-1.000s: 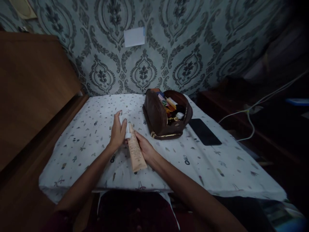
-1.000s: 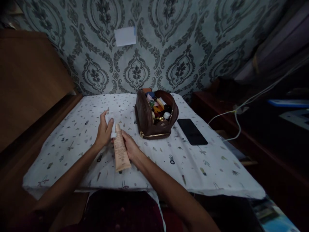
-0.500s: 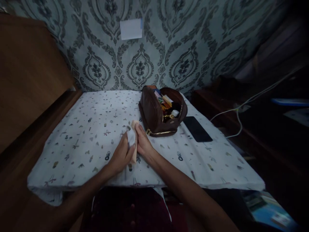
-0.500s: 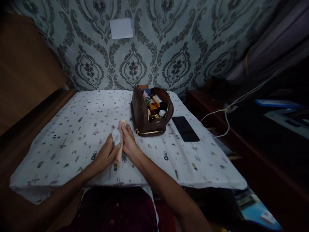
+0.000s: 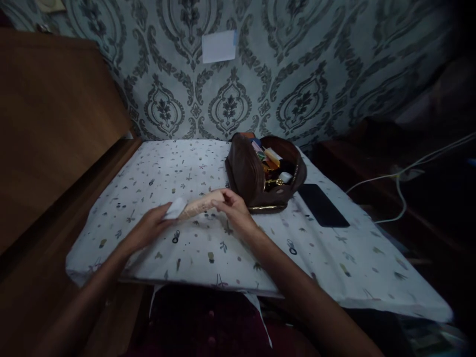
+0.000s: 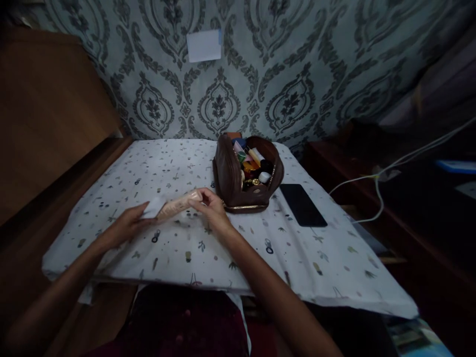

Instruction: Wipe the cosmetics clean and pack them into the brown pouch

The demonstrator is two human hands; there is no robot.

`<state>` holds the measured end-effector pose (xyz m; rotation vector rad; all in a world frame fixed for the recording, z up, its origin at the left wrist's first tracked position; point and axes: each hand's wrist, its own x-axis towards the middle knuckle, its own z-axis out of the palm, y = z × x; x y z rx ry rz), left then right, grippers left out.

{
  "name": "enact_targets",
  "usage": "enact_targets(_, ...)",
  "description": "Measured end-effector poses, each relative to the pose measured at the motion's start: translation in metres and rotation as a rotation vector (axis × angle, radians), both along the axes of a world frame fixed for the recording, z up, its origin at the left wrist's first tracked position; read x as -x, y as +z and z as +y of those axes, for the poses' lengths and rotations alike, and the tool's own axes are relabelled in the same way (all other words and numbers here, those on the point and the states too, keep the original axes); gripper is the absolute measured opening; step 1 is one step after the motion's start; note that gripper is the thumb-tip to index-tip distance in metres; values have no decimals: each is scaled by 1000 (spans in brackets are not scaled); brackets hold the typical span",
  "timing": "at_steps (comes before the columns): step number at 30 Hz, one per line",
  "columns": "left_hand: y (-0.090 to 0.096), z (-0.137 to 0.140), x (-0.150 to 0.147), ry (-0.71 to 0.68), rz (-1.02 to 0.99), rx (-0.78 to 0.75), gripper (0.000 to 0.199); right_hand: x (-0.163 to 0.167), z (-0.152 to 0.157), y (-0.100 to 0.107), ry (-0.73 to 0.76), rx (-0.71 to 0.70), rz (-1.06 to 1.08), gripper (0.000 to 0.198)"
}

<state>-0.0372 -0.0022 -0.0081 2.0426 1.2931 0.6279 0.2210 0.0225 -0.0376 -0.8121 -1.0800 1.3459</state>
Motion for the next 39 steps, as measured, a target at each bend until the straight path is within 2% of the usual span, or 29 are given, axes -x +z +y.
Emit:
enact_targets(2,6,4,20,40,247,-176,32,-5,-3,-9,85,-37,-212,30)
enact_targets(4,4,3,25,97,464,-316,36,-6,-9,-19,111,-80,-383,28)
enact_targets(6,-5,-5,13,131,609,-423,40,-4,-14,-28,85,-142,-506,27)
enact_targets(8,-16,-16,-12,105,663,-486,46,-3,-19,-34,59,-219,-588,28)
enact_targets(13,-31,-41,-82,5,634,-485,51,-4,-21,-36,70,-394,-764,16)
enact_targets(16,-31,-41,-97,-17,649,-503,50,-6,-20,-37,36,-398,-823,14)
enact_targets(19,-29,-34,-78,4,706,-522,48,-7,-20,-37,34,-375,-846,16)
enact_targets(25,-33,-27,2,176,706,-459,41,-8,-21,-35,109,-399,-807,24)
enact_targets(27,-38,-28,15,211,678,-426,42,-10,-20,-35,79,-435,-836,27)
enact_targets(29,-42,-30,15,203,627,-414,42,-11,-18,-35,42,-461,-895,27)
enact_targets(31,-43,-30,2,163,535,-416,41,-12,-17,-37,47,-475,-939,25)
enact_targets(34,-39,-29,-35,42,388,-413,40,-12,-17,-40,83,-517,-954,19)
enact_targets(37,-27,-24,-68,-64,390,-401,38,-10,-19,-41,73,-581,-978,14)
enact_targets(39,-19,-19,-75,-96,439,-387,37,-9,-20,-39,56,-601,-981,15)
